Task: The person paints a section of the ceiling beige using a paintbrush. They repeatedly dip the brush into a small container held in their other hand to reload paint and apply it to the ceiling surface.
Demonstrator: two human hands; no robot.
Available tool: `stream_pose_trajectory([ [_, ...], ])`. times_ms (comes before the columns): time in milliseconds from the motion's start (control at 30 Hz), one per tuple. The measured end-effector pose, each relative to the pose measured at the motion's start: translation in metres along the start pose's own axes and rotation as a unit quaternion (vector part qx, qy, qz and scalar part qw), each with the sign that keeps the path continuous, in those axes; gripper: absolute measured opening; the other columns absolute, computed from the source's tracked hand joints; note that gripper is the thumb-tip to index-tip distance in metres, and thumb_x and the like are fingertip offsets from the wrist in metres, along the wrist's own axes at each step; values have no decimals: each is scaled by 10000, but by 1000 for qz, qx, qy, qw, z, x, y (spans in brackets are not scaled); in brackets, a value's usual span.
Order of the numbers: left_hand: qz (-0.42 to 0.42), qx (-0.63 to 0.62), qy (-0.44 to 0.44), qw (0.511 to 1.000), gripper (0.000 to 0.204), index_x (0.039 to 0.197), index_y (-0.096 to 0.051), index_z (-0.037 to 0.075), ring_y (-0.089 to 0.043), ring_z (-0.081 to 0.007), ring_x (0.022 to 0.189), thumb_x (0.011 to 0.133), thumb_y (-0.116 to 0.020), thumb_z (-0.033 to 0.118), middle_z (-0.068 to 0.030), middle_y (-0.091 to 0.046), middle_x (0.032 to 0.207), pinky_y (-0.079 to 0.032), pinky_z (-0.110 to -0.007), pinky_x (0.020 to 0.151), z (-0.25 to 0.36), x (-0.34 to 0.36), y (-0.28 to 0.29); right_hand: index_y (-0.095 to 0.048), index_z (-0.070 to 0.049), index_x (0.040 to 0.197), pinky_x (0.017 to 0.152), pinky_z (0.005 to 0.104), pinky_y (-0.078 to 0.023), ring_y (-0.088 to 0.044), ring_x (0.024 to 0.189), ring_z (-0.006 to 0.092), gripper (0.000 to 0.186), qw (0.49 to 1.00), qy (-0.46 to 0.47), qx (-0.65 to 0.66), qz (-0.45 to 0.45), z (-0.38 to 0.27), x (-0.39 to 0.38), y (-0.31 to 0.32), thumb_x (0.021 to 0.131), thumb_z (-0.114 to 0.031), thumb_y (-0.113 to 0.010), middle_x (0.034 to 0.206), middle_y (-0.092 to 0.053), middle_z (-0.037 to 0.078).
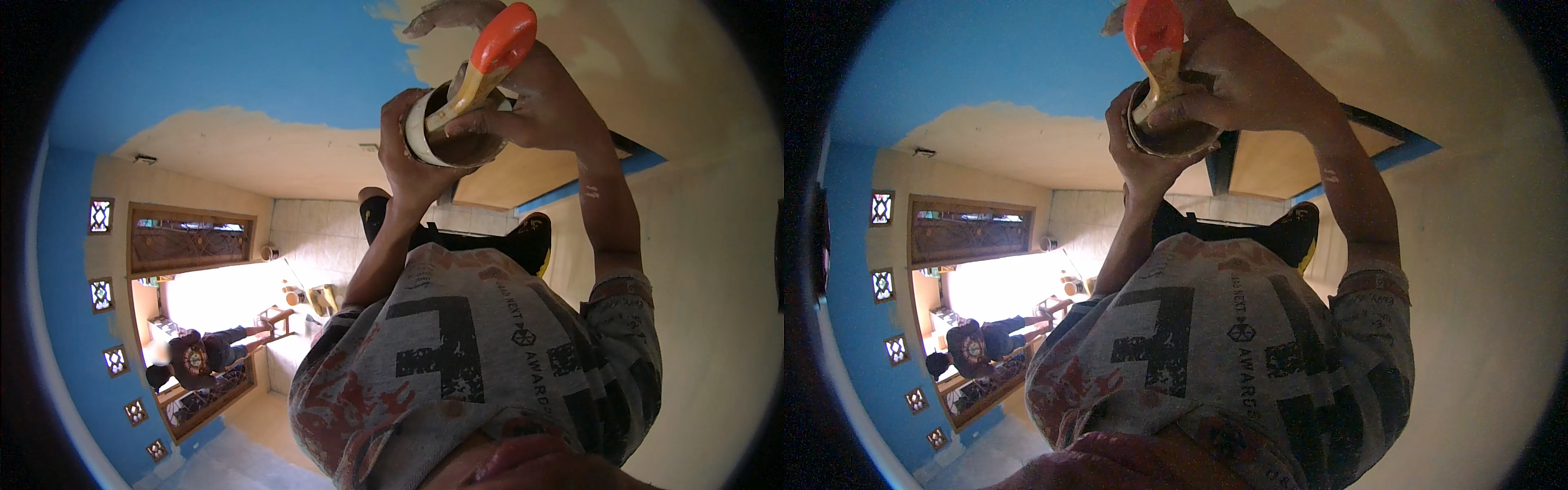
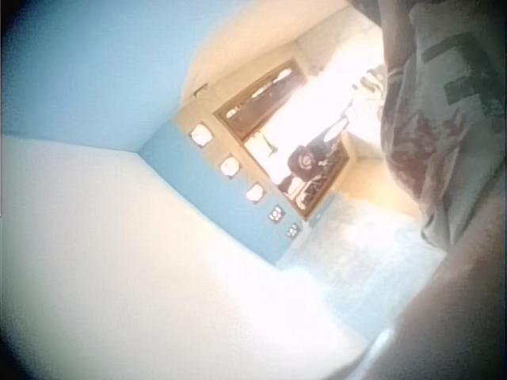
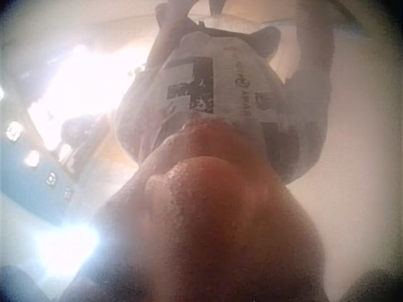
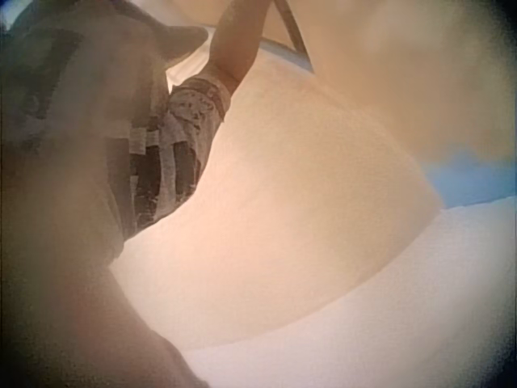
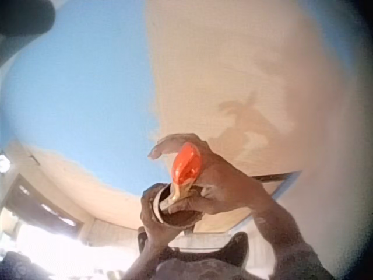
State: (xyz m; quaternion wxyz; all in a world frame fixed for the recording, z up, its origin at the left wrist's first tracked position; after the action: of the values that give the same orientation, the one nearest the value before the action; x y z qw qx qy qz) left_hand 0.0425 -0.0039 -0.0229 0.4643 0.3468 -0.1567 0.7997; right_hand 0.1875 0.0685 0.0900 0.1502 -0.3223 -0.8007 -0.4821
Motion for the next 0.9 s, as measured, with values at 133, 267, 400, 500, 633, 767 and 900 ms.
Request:
stream_pose_trajectory([
  [133, 1, -51, 41, 998, 937, 1231, -433, 19, -613, -222, 1035, 492, -963, 240, -126, -565, 1170, -520, -333, 878, -6, -4, -2, -669, -46, 1032, 800, 302, -530, -632, 967, 183, 427, 998, 43, 20, 38, -5, 0, 8, 666, -147, -864, 1114, -630, 73],
  [267, 6, -57, 68, 996, 959, 1242, -426, 26, -593, -227, 1070, 484, -967, 253, -137, -579, 1154, -503, -345, 904, -6, -5, -5, -627, 5, 1101, 822, 284, -527, -613, 1014, 166, 458, 985, 37, 62, 160, 9, -12, 12, 706, -116, -826, 1229, -580, 103],
  [400, 10, -38, 92, 995, 963, 1258, -421, 26, -575, -228, 1087, 497, -963, 259, -142, -585, 1153, -485, -353, 925, -15, -6, -5, -595, 7, 1141, 786, 275, -536, -638, 941, 141, 473, 931, -39, 205, 298, 20, -28, 6, 764, -192, -799, 1073, -655, 93],
  [500, 16, -1, 120, 993, 950, 1264, -430, 17, -574, -231, 1073, 511, -957, 261, -140, -583, 1169, -479, -348, 925, -10, -6, -5, -584, 17, 1126, 765, 256, -527, -613, 918, 110, 423, 891, -112, 272, 344, 20, -37, -3, 777, -135, -771, 1048, -641, 61],
  [633, 27, -7, 84, 996, 922, 1251, -463, 2, -572, -240, 1084, 518, -952, 272, -136, -586, 1171, -472, -358, 926, -41, -9, -15, -609, -3, 1035, 736, 252, -515, -599, 845, 101, 296, 822, -117, 360, 424, 39, -48, -24, 792, -104, -745, 919, -631, 40],
  [767, 14, 33, 118, 992, 908, 1247, -466, 6, -582, -260, 1088, 520, -945, 266, -143, -591, 1170, -474, -379, 928, -22, -5, -11, -611, -12, 914, 665, 246, -494, -582, 751, 91, 169, 899, -132, 258, 328, 51, -59, -16, 812, -91, -719, 849, -622, 36],
  [900, 6, 21, 143, 990, 913, 1260, -446, 28, -600, -265, 1064, 528, -941, 256, -153, -604, 1149, -492, -380, 908, -33, -10, -11, -597, 10, 797, 589, 230, -417, -508, 679, 70, 164, 910, -191, 293, 222, 46, -53, -5, 831, -121, -690, 806, -608, 50],
])
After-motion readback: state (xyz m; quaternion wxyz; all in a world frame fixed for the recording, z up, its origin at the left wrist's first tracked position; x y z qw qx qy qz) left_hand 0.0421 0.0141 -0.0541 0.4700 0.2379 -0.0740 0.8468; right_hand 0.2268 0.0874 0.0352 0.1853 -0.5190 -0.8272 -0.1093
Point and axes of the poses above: each hand's wrist, its own x-axis towards the middle knuckle, its own y-axis out of the back of the hand, z = x × y, the point moved 2 cm from there along x, towards the middle knuckle
